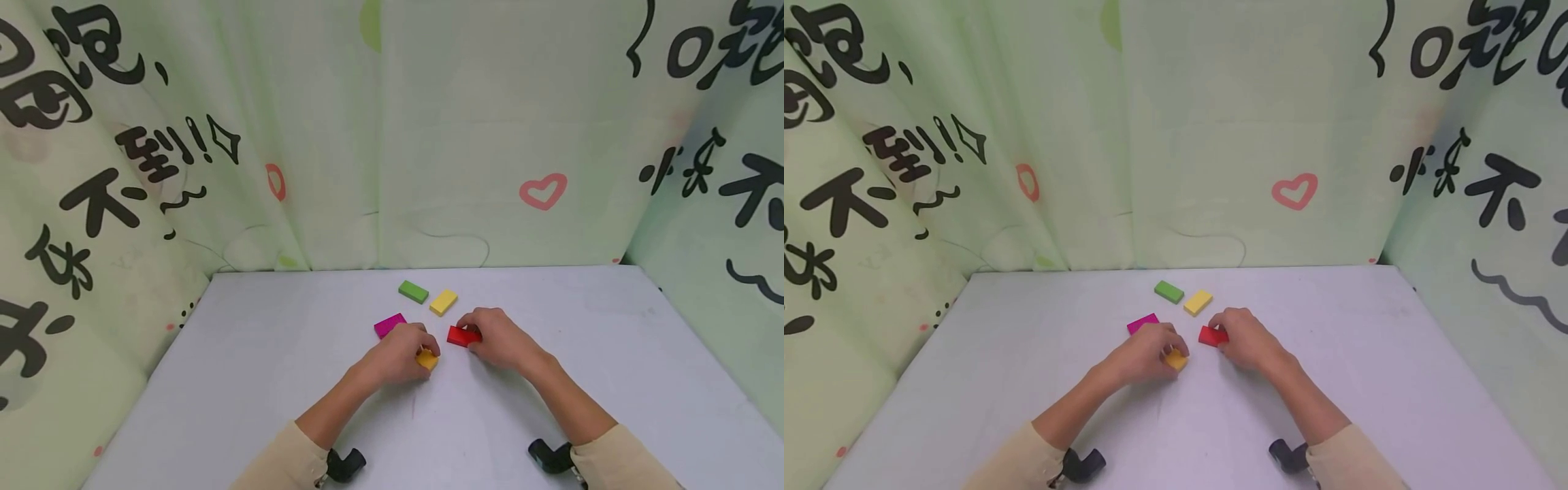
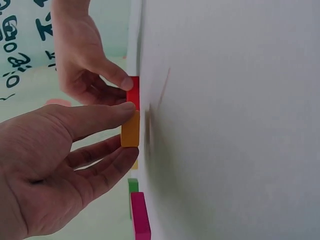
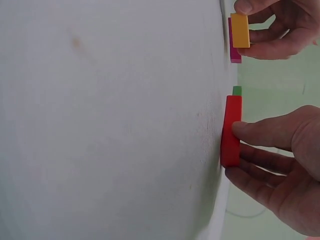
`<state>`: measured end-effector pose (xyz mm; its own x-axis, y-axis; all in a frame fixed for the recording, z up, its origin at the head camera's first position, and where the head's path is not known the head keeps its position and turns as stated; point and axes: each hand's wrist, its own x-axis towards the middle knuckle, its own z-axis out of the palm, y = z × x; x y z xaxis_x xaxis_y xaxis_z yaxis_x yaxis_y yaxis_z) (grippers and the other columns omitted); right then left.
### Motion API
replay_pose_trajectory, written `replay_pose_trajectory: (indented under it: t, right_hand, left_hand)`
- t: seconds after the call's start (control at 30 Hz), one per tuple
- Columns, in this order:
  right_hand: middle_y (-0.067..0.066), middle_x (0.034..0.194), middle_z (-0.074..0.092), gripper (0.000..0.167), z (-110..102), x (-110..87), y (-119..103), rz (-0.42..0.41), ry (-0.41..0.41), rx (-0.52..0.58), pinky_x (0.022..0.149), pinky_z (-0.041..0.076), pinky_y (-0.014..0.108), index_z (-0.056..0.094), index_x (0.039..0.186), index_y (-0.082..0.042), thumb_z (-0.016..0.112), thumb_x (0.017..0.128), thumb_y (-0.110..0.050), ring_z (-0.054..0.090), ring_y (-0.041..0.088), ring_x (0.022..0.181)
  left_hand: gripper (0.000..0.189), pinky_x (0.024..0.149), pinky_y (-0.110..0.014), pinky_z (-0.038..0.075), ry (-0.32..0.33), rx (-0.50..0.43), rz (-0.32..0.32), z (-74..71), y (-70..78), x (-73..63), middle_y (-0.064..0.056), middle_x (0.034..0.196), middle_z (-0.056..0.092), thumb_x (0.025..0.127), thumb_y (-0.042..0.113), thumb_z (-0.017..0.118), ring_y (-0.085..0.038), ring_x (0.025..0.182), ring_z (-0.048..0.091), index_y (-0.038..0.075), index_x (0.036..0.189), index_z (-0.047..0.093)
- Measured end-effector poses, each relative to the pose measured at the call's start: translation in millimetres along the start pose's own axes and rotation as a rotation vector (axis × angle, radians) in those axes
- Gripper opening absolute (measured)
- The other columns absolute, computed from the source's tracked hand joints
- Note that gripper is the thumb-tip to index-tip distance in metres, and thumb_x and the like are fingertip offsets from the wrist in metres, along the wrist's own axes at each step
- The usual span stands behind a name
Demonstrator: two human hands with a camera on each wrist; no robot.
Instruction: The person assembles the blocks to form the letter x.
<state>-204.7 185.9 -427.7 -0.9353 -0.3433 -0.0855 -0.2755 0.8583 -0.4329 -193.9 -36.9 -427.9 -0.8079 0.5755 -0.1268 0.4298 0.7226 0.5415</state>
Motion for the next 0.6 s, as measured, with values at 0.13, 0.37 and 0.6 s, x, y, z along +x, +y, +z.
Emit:
replay_pose_trajectory:
  t: [0.13, 0.37, 0.6]
  right_hand:
    - [0.010, 0.109, 0.071, 0.041, 0.5, 0.4, 0.2, 0.002, 0.006, 0.000, 0.090, 0.061, 0.042, 0.072, 0.124, -0.003, 0.083, 0.085, -0.005, 0.063, 0.023, 0.101]
    - [0.009, 0.108, 0.071, 0.039, -0.6, 0.4, -1.1, -0.006, 0.004, 0.007, 0.089, 0.061, 0.042, 0.072, 0.123, -0.003, 0.082, 0.085, -0.004, 0.063, 0.022, 0.099]
    - [0.010, 0.109, 0.071, 0.039, -2.6, -0.9, -3.3, -0.002, -0.004, 0.012, 0.089, 0.061, 0.041, 0.072, 0.122, -0.003, 0.082, 0.084, -0.005, 0.063, 0.023, 0.099]
  left_hand:
    - [0.028, 0.075, -0.013, 0.052, -0.008, 0.008, 0.011, 4.1, 3.6, -4.2, 0.006, 0.098, 0.065, 0.083, 0.014, 0.088, -0.006, 0.089, 0.059, 0.015, 0.109, 0.080]
    - [0.027, 0.075, -0.013, 0.051, -0.004, 0.027, 0.020, 9.1, 6.5, -10.6, 0.006, 0.098, 0.066, 0.083, 0.013, 0.088, -0.008, 0.089, 0.059, 0.014, 0.109, 0.080]
    - [0.030, 0.076, -0.012, 0.052, 0.010, 0.014, 0.005, 11.7, 7.3, -12.5, 0.006, 0.100, 0.067, 0.083, 0.014, 0.089, -0.007, 0.091, 0.059, 0.015, 0.111, 0.080]
